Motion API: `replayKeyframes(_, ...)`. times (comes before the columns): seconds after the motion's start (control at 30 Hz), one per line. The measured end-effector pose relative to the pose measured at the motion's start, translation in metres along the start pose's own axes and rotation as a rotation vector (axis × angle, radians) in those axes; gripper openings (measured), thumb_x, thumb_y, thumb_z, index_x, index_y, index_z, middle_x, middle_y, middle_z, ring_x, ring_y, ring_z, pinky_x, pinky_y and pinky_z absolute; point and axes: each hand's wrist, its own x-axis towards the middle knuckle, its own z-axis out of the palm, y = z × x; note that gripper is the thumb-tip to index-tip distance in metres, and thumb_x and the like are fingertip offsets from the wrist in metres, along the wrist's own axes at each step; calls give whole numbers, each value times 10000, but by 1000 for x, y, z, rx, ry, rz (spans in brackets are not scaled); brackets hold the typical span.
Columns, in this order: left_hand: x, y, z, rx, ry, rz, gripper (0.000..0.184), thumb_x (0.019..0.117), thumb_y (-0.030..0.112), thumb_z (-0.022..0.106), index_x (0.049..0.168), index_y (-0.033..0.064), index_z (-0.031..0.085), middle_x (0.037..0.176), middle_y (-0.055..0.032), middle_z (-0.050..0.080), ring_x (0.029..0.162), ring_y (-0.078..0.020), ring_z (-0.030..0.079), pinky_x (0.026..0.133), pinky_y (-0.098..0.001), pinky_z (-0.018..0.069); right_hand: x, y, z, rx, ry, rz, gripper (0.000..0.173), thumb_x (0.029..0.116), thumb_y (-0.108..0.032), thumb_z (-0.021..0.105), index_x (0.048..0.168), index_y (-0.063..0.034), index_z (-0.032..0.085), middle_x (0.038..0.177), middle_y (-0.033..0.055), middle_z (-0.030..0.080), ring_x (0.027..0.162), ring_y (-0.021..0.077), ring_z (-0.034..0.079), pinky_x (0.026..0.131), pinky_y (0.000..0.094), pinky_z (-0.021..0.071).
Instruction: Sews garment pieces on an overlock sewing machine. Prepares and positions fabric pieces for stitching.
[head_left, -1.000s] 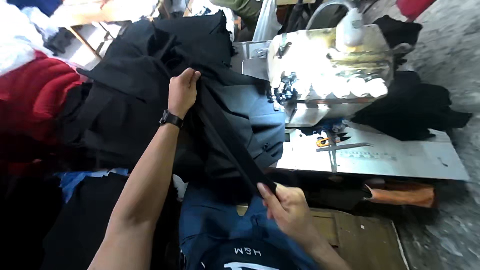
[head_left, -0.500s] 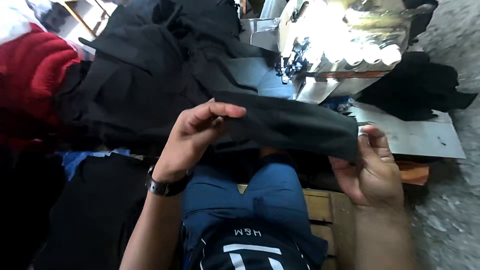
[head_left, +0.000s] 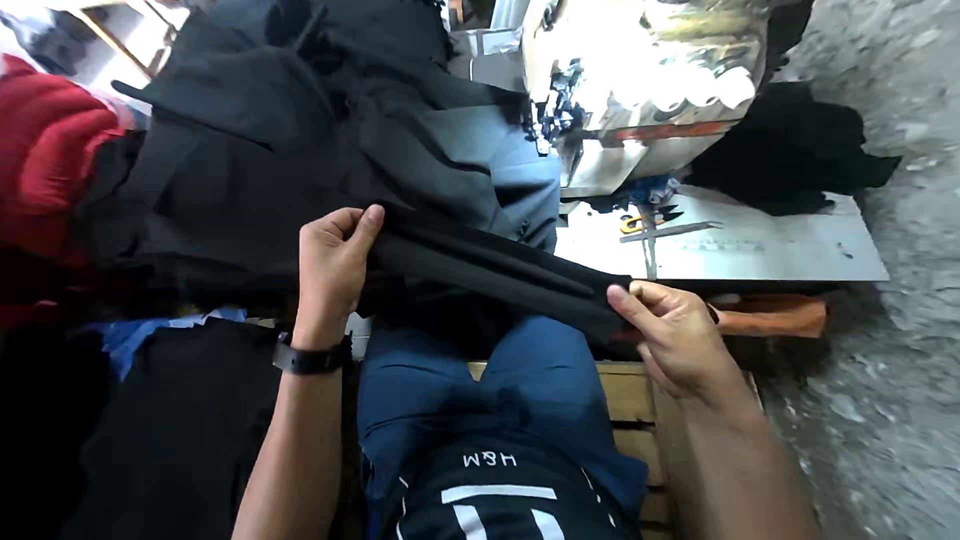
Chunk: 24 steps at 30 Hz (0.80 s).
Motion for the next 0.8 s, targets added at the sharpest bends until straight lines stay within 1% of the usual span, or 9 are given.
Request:
replayKeyframes(0.13,-5,17,5,-66,-57,-90,446,1032,491,572,700,193,572,528,15,471,370,-86,366,344,-228,293,1,1,-3,-29,-8,16,206,1008,-141,625,835,-72,713,745,18,715,640,71,676,626,220,599)
replayKeyframes(0.2,-7,28,10,-146,-103,-104,444,1048,457,557,703,177,565,526,2,456,363,-89,356,331,-231,297,1,6,2,-240,120,-103,100,947,-202,723,912,-109,733,786,-31,715,672,25,654,627,186,561)
replayKeyframes(0.33,-24,66,58,-270,-264,83,299,1050,230,591,800,89,678,651,6,597,532,-75,541,473,-230,469,-18,10,36,-367,41,-516,711,840,-483,833,1366,-60,611,1291,66,677,1179,138,652,992,349,575)
replayKeyframes(0.37,-34,73,75,-276,-347,152,240,1030,194,621,843,74,711,711,15,655,615,-60,607,555,-225,528,-24,13,53,-297,1,-552,715,837,-464,843,1357,-31,613,1291,70,688,1201,131,650,1025,346,566)
replayKeyframes(0.47,-34,79,94,-170,-488,359,200,1013,223,649,1013,75,783,927,20,765,831,-55,711,760,-271,605,-27,24,79,4,213,-427,182,924,-144,758,1091,-101,699,1004,-96,758,958,-21,706,883,196,604)
replayKeyframes(0.57,14,79,81,203,-431,484,195,1044,202,598,1176,143,729,829,50,700,646,-45,642,587,-253,581,-12,29,29,-27,54,-344,95,931,-130,761,1023,-114,744,960,-69,773,903,25,729,869,241,628)
replayKeyframes(0.67,64,57,93,748,-591,534,269,1069,307,528,1270,244,695,851,-37,728,736,-247,705,626,-518,558,18,23,2,-370,-209,-477,189,924,-258,770,1024,-98,760,1008,-26,744,943,4,697,876,218,601)
replayKeyframes(0.77,80,56,86,916,-671,749,225,1025,344,589,976,144,680,786,-64,649,763,-292,679,636,-525,537,48,-4,25,-480,-298,-637,222,926,-303,767,1064,-130,783,1385,50,636,1146,95,665,964,319,586)
replayKeyframes(0.8,76,73,75,915,-692,784,273,1014,380,579,896,155,681,779,-37,621,774,-263,651,677,-503,523,56,-11,34,-524,-346,-642,213,931,-322,758,1065,-160,789,1483,45,571,1119,117,679,909,357,602)
